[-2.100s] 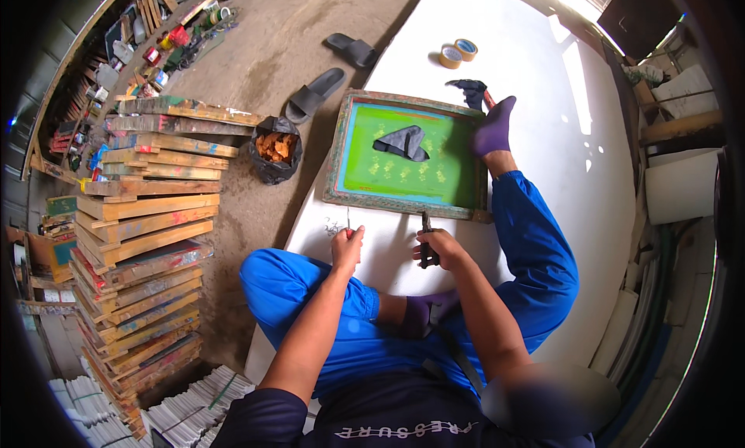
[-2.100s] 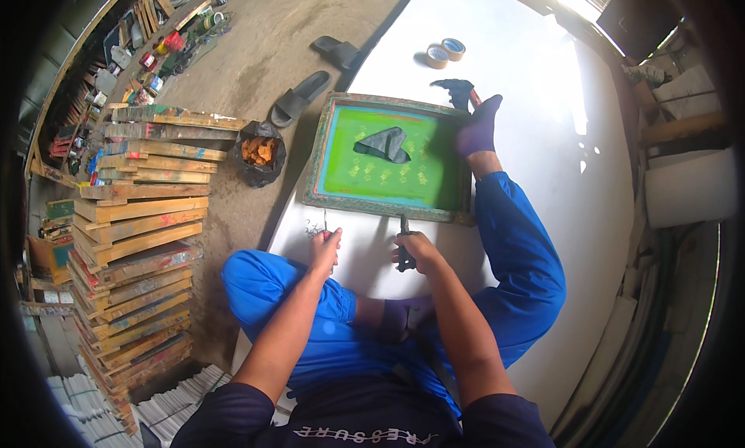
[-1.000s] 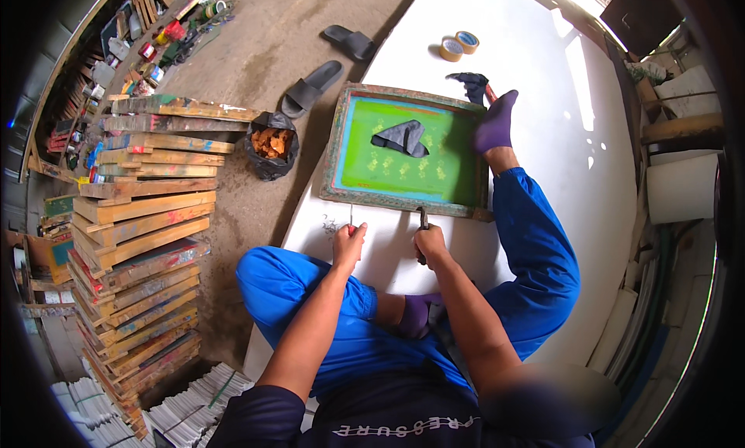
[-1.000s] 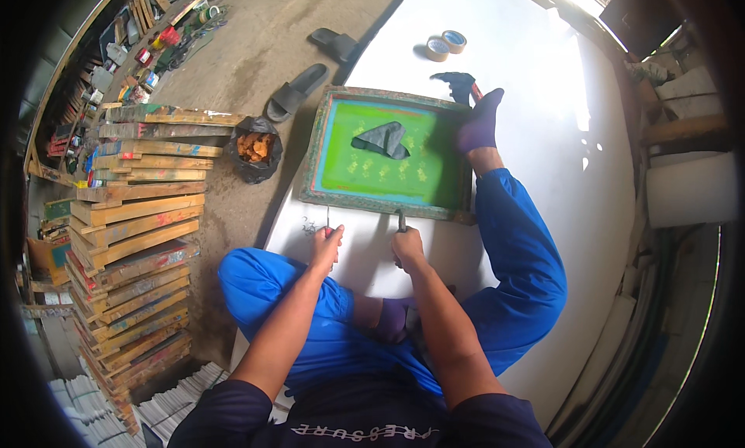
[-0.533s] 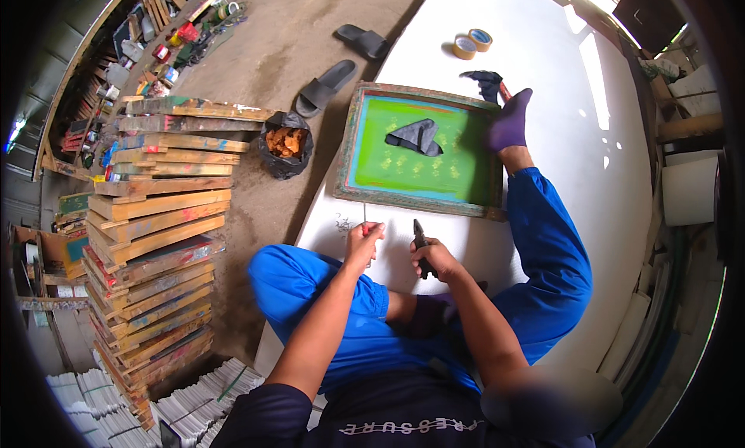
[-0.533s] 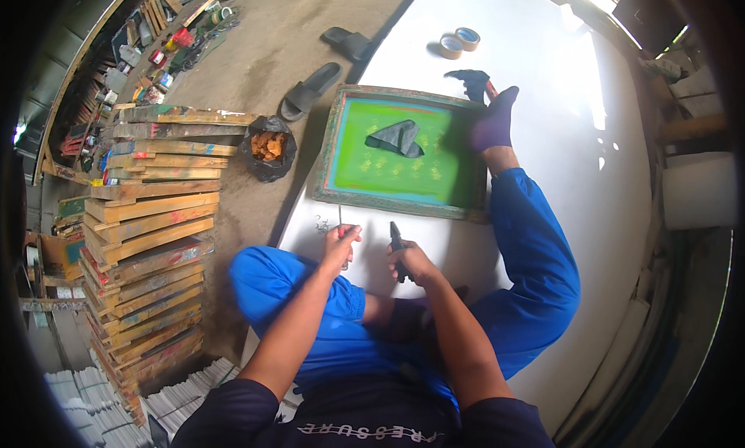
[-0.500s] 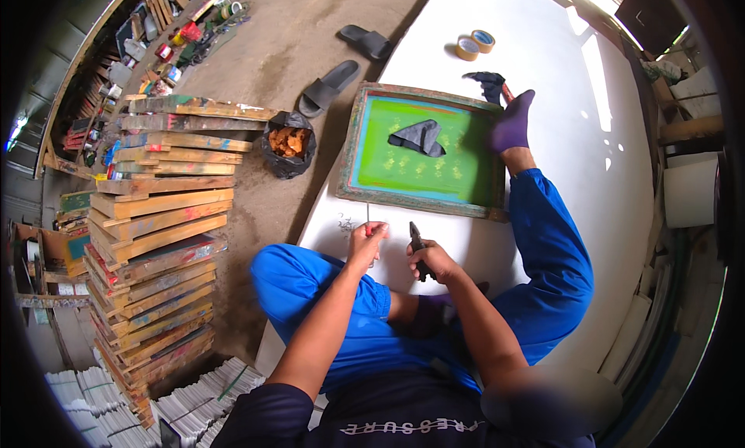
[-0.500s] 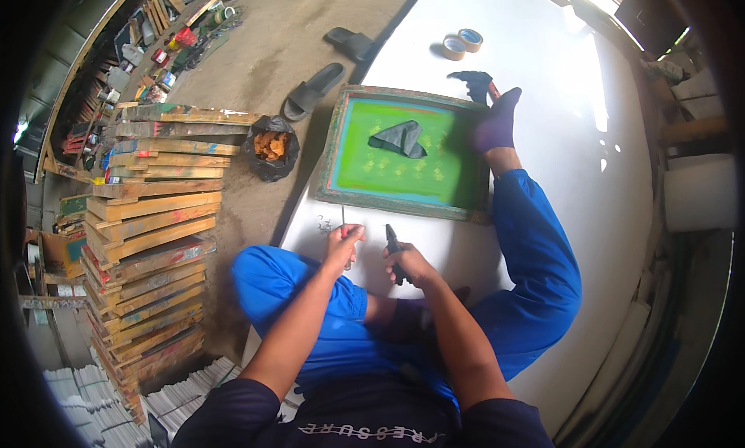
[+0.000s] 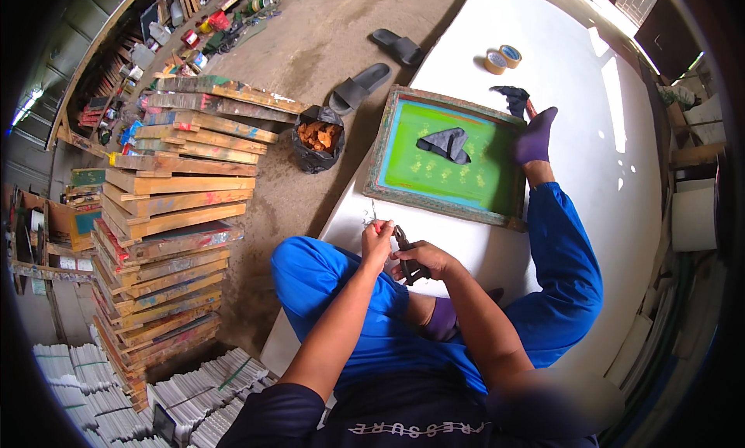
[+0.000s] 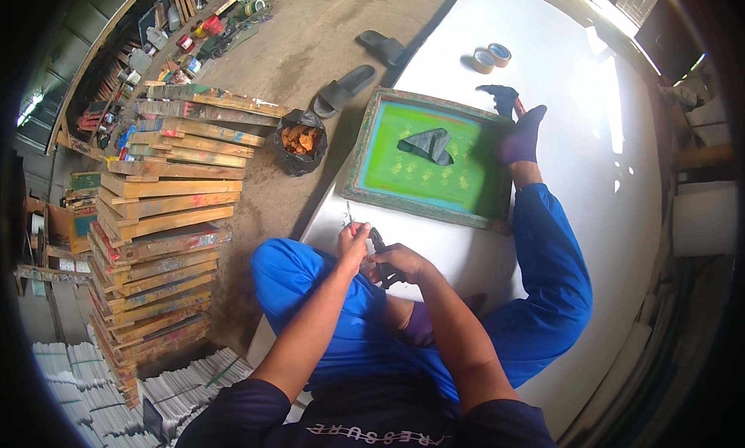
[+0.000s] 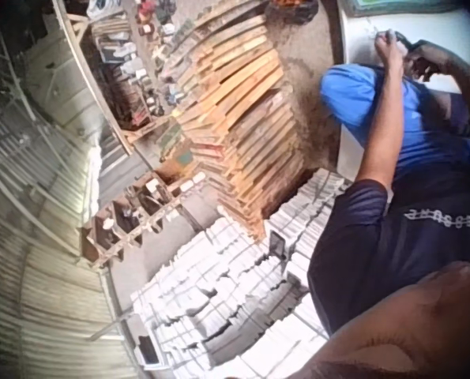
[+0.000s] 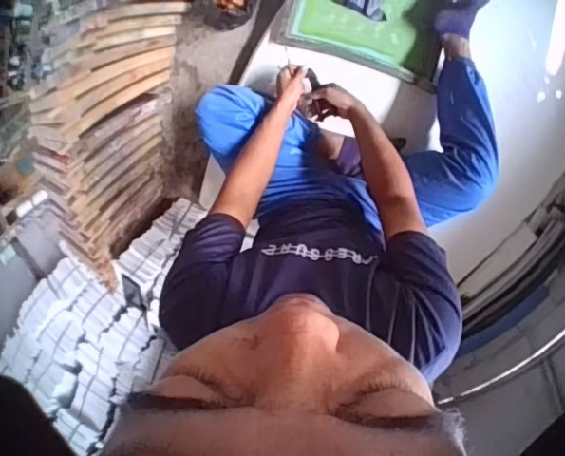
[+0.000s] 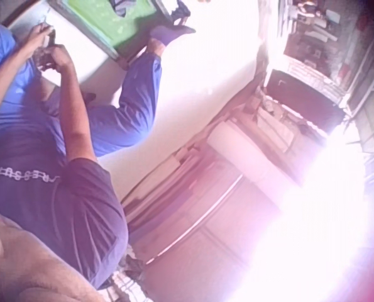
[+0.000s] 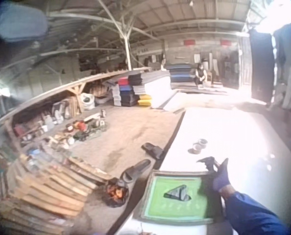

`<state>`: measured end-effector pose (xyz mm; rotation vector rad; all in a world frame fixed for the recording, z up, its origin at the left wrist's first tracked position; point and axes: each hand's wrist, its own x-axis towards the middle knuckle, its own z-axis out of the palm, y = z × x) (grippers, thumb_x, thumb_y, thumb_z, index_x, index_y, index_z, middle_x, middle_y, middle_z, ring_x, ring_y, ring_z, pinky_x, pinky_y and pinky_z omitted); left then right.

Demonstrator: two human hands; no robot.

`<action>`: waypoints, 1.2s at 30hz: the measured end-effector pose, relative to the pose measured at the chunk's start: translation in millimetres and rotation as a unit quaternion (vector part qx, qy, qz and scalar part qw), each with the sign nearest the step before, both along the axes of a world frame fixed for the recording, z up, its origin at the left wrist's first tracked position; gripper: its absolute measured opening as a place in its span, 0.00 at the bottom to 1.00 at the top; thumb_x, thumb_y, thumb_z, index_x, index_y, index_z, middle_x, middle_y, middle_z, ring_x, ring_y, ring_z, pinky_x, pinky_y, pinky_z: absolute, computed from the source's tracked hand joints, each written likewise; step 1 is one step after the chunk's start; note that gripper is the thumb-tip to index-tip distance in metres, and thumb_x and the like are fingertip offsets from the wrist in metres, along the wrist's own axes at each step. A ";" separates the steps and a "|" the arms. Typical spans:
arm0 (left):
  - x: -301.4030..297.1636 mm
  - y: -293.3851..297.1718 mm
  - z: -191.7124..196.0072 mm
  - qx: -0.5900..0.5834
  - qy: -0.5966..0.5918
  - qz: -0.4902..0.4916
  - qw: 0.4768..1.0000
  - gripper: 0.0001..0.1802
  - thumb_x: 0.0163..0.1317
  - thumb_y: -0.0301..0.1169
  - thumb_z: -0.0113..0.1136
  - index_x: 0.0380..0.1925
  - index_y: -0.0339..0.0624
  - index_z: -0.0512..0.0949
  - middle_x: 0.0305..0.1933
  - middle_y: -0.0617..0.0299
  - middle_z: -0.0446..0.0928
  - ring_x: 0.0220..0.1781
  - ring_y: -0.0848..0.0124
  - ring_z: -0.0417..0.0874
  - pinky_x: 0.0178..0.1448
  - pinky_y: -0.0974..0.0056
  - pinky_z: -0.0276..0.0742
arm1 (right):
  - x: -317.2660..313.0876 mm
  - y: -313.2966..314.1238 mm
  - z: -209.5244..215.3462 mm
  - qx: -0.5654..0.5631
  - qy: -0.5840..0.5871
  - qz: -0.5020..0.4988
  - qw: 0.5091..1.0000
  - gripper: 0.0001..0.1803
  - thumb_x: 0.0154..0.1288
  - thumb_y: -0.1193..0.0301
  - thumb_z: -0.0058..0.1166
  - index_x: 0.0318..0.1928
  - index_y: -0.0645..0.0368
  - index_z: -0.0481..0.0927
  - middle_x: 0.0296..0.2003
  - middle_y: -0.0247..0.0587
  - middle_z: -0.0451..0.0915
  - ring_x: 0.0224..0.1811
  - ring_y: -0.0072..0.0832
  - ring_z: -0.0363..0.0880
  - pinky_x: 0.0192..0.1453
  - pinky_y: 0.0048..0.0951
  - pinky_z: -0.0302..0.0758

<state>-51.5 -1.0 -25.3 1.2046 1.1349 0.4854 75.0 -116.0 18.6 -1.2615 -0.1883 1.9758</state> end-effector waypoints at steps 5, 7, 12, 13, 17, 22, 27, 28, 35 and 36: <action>-0.7 8.9 -6.2 0.002 0.039 0.132 0.991 0.15 0.71 0.38 0.65 0.32 0.40 0.77 0.22 0.64 0.75 0.12 0.75 0.69 0.14 0.65 0.62 | 3.8 -9.3 -4.6 -0.012 -0.025 -0.028 0.999 0.26 0.73 0.60 0.60 0.61 0.67 0.74 0.44 0.58 0.86 0.41 0.42 0.90 0.41 0.45 0.87; -3.9 16.5 -10.7 -0.039 0.069 0.184 0.980 0.15 0.70 0.38 0.67 0.30 0.40 0.76 0.21 0.64 0.74 0.11 0.75 0.68 0.12 0.65 0.63 | 7.2 -16.6 -8.6 -0.027 -0.053 -0.058 0.997 0.25 0.73 0.59 0.59 0.58 0.66 0.74 0.43 0.58 0.86 0.40 0.43 0.89 0.39 0.45 0.87; 0.7 20.2 -8.8 -0.113 0.092 0.234 0.961 0.18 0.68 0.41 0.69 0.30 0.42 0.73 0.19 0.65 0.71 0.10 0.75 0.64 0.11 0.66 0.61 | 33.6 -44.1 -14.4 -0.066 -0.131 -0.112 0.983 0.21 0.73 0.59 0.58 0.50 0.67 0.74 0.39 0.56 0.85 0.36 0.44 0.89 0.33 0.46 0.87; 2.0 18.9 -6.8 -0.118 0.077 0.216 0.966 0.18 0.69 0.41 0.68 0.30 0.42 0.74 0.20 0.65 0.71 0.09 0.76 0.64 0.11 0.66 0.61 | 40.7 -49.0 -14.5 -0.080 -0.150 -0.117 0.979 0.20 0.73 0.60 0.58 0.50 0.67 0.74 0.39 0.56 0.85 0.35 0.44 0.89 0.33 0.46 0.86; 5.2 9.0 -5.0 -0.095 0.034 0.131 0.986 0.17 0.69 0.41 0.67 0.31 0.40 0.75 0.22 0.64 0.73 0.09 0.77 0.66 0.11 0.66 0.62 | 65.8 -64.1 -11.0 -0.123 -0.199 -0.144 0.961 0.20 0.72 0.61 0.57 0.49 0.69 0.75 0.35 0.53 0.84 0.30 0.40 0.88 0.27 0.44 0.84; 10.5 -1.9 -4.0 -0.033 0.052 0.040 0.997 0.17 0.69 0.39 0.67 0.28 0.39 0.76 0.23 0.62 0.76 0.10 0.77 0.68 0.12 0.66 0.63 | 82.6 -69.7 -5.9 -0.143 -0.215 -0.158 0.953 0.19 0.71 0.63 0.57 0.48 0.71 0.77 0.33 0.51 0.83 0.28 0.39 0.86 0.25 0.42 0.83; 10.4 -3.1 -2.9 -0.025 0.056 0.027 0.998 0.17 0.69 0.40 0.67 0.28 0.39 0.76 0.23 0.62 0.76 0.09 0.76 0.68 0.12 0.66 0.62 | 88.7 -66.4 -3.8 -0.168 -0.221 -0.155 0.948 0.16 0.70 0.66 0.56 0.43 0.71 0.77 0.29 0.49 0.81 0.26 0.40 0.86 0.24 0.44 0.83; 10.4 -2.8 -2.7 -0.026 0.057 0.028 0.998 0.17 0.69 0.39 0.67 0.28 0.39 0.76 0.23 0.62 0.76 0.09 0.76 0.68 0.12 0.66 0.62 | 89.8 -65.6 -5.4 -0.173 -0.221 -0.151 0.948 0.16 0.70 0.67 0.56 0.43 0.72 0.77 0.29 0.49 0.81 0.26 0.40 0.86 0.24 0.45 0.84; 12.9 -3.0 -3.5 -0.031 0.040 0.028 0.998 0.17 0.69 0.39 0.66 0.29 0.38 0.76 0.24 0.61 0.76 0.09 0.77 0.66 0.12 0.66 0.60 | 101.6 -59.0 -12.1 -0.212 -0.238 -0.112 0.941 0.14 0.68 0.69 0.57 0.44 0.70 0.78 0.30 0.53 0.82 0.26 0.44 0.86 0.23 0.50 0.83; 12.2 -2.6 -4.8 -0.034 0.034 0.031 0.998 0.16 0.69 0.39 0.66 0.29 0.38 0.76 0.24 0.61 0.76 0.09 0.77 0.66 0.12 0.66 0.60 | 102.6 -57.2 -9.7 -0.216 -0.242 -0.107 0.940 0.13 0.67 0.70 0.57 0.42 0.71 0.79 0.29 0.52 0.82 0.25 0.43 0.85 0.23 0.50 0.83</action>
